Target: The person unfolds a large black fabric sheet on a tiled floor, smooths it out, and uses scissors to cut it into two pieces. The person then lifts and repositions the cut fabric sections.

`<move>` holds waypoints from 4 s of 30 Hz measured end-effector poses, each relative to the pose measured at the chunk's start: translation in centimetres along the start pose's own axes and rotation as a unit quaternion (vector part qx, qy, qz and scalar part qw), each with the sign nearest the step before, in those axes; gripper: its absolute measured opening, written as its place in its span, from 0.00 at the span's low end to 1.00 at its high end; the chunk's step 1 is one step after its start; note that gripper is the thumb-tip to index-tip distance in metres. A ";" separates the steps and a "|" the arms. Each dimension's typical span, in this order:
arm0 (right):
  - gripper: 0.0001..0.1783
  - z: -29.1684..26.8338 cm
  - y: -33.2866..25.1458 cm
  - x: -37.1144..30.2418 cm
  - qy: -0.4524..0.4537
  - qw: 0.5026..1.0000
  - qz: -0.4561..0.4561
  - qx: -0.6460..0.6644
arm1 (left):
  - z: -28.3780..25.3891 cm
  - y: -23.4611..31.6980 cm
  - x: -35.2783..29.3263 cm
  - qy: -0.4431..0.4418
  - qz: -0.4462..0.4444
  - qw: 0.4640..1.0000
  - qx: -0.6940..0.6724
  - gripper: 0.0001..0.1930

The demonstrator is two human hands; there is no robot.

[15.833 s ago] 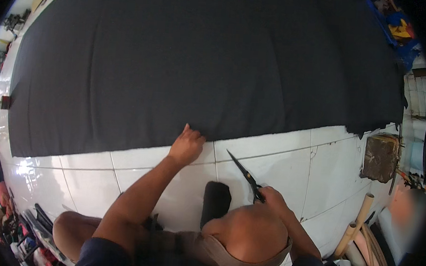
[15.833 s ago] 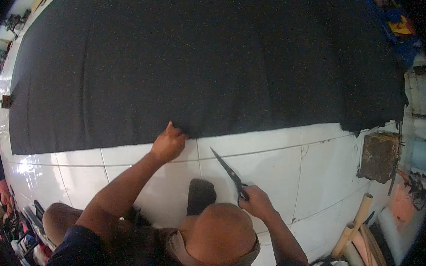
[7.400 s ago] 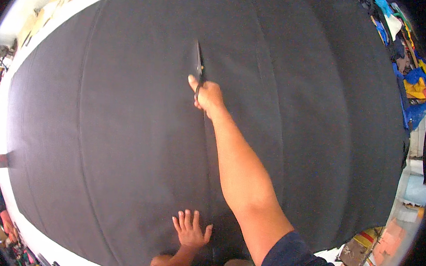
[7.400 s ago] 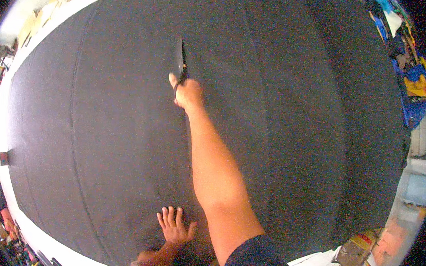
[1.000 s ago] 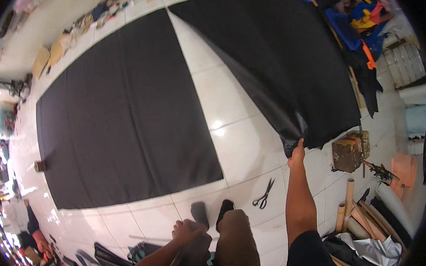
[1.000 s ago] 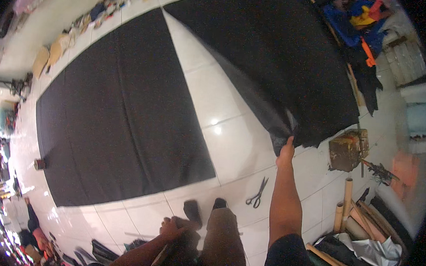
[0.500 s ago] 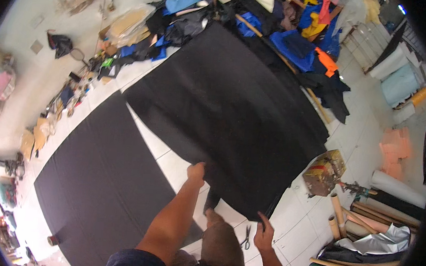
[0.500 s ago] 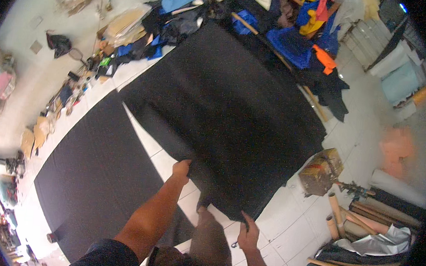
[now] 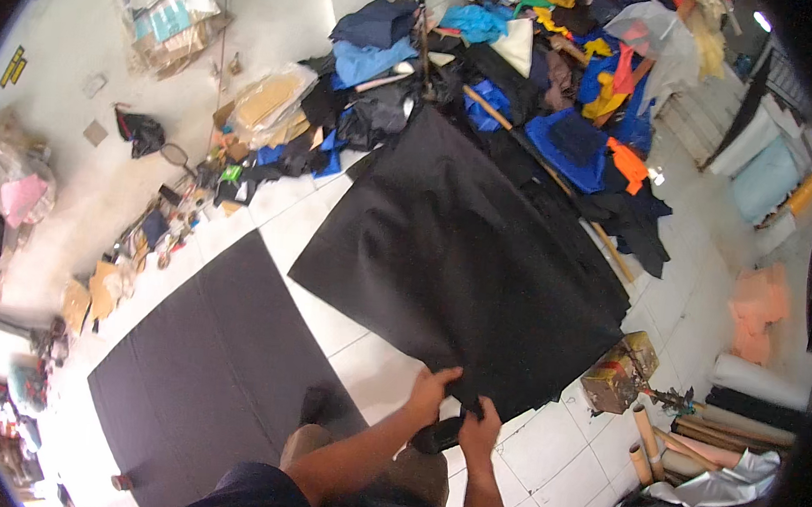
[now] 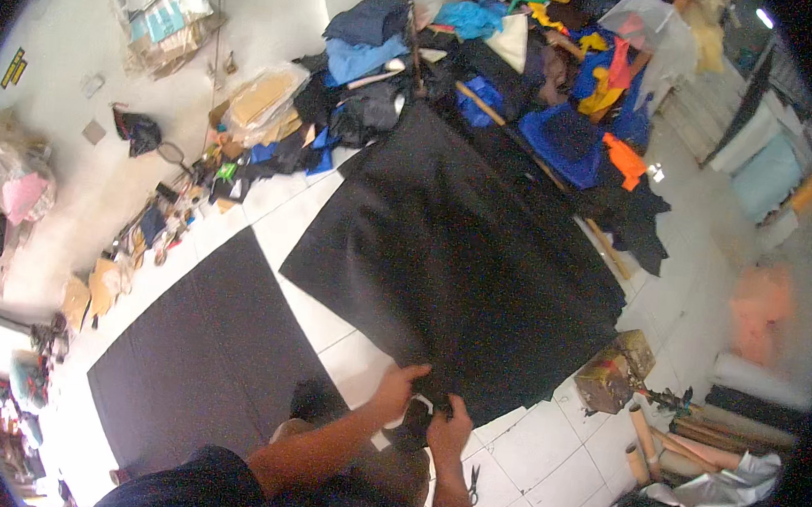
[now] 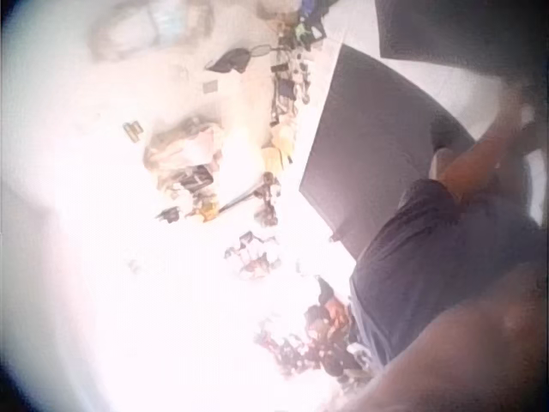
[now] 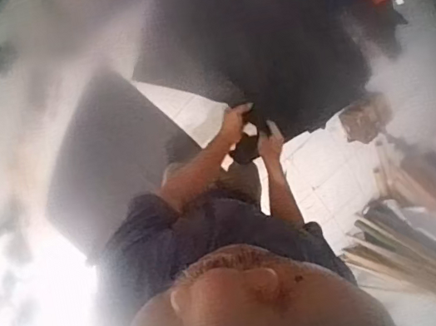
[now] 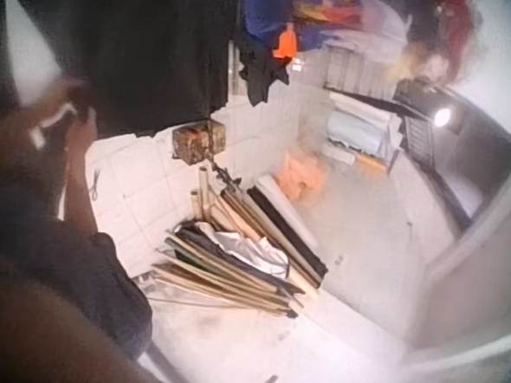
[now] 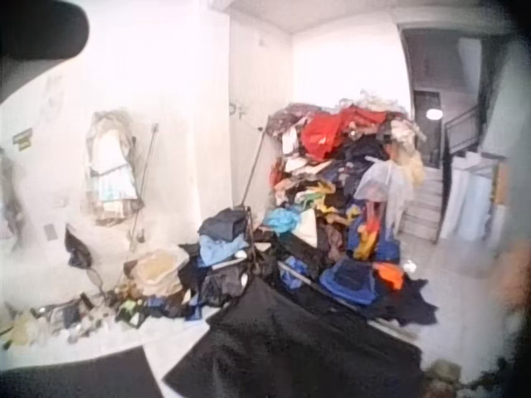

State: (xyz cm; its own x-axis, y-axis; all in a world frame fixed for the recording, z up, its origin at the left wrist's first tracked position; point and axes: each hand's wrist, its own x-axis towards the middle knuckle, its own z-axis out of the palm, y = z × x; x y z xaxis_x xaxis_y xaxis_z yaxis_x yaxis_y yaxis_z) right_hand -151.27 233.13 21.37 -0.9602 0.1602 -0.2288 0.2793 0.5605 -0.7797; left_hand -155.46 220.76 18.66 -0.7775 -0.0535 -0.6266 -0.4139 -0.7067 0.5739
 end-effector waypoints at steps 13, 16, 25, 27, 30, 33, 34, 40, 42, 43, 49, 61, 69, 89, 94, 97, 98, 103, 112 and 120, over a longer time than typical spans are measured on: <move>0.13 -1.9 -13.2 -26.4 0.186 0.967 -0.049 -0.168 | -19.8 24.5 14.6 -0.005 -0.029 0.984 -0.177 0.24; 0.16 -0.1 -15.3 -31.5 0.169 0.961 -0.054 -0.212 | -27.2 27.7 12.3 0.009 0.030 0.997 -0.077 0.25; 0.17 18.2 -1.0 -45.7 -0.011 0.966 0.075 -0.246 | -47.8 31.3 -6.4 0.142 0.074 0.987 0.009 0.13; 0.20 23.1 1.0 -50.4 -0.054 0.960 0.113 -0.250 | -53.6 31.5 -10.2 0.153 0.091 0.984 0.007 0.13; 0.21 29.0 1.9 -58.0 -0.054 0.960 0.136 -0.239 | -61.8 31.2 -15.4 0.113 0.062 0.992 -0.014 0.13; 0.21 34.5 0.6 -65.8 -0.056 0.962 0.160 -0.213 | -72.1 31.4 -19.9 0.109 0.109 0.986 0.064 0.12; 0.21 35.9 0.2 -68.8 -0.056 0.961 0.178 -0.203 | -74.3 31.5 -21.7 0.112 0.134 0.979 0.102 0.12; 0.21 43.0 -2.3 -81.0 -0.033 0.953 0.245 -0.176 | -82.7 32.9 -31.6 0.141 0.133 0.938 0.288 0.08; 0.21 44.6 -4.7 -83.3 -0.011 0.954 0.245 -0.171 | -84.2 33.9 -33.4 0.154 0.165 0.913 0.341 0.07; 0.20 45.6 -4.9 -84.0 -0.007 0.950 0.245 -0.192 | -85.7 34.6 -34.9 0.167 0.180 0.901 0.357 0.07; 0.18 51.2 -8.1 -90.2 0.000 0.944 0.186 -0.271 | -92.9 38.1 -41.0 0.133 0.275 0.896 0.322 0.07; 0.32 53.9 -9.8 -101.6 -0.402 0.731 0.362 -0.416 | -113.8 38.5 -57.4 0.207 0.140 0.932 0.261 0.12; 0.40 62.5 -1.3 -112.6 -0.448 0.604 0.516 -0.409 | -124.9 36.5 -67.5 0.147 0.165 0.925 0.309 0.14; 0.25 97.2 -13.5 -160.7 -0.221 0.844 0.407 -0.271 | -158.5 46.3 -85.4 0.061 0.206 0.830 0.514 0.13; 0.18 99.0 -22.3 -166.0 -0.103 0.828 0.460 -0.305 | -168.2 47.7 -88.7 0.065 0.191 0.828 0.524 0.14; 0.17 98.1 -24.6 -168.5 -0.051 0.822 0.432 -0.368 | -172.3 48.4 -91.2 0.058 0.178 0.849 0.495 0.14; 0.17 97.7 -25.6 -168.7 -0.063 0.815 0.426 -0.387 | -173.4 48.4 -91.4 0.058 0.179 0.860 0.475 0.14; 0.17 93.6 -28.9 -171.2 0.024 0.808 0.425 -0.408 | -175.4 47.0 -96.2 0.021 0.163 0.873 0.459 0.14; 0.21 92.2 -27.6 -178.4 -0.011 0.765 0.460 -0.450 | -180.3 42.8 -103.7 -0.014 0.138 0.882 0.450 0.16; 0.14 102.3 -16.0 -188.4 -0.111 0.782 0.428 -0.440 | -197.8 40.0 -105.7 -0.139 0.021 0.758 0.637 0.20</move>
State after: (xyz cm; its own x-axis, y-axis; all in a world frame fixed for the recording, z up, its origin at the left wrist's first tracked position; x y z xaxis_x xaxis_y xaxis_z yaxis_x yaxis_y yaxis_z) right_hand 25.51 110.85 17.29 -0.3720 0.6915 -0.6192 0.6151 0.6832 0.3935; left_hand 3.83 58.59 3.46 -0.7995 0.2192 -0.5592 -0.3686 0.5561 0.7449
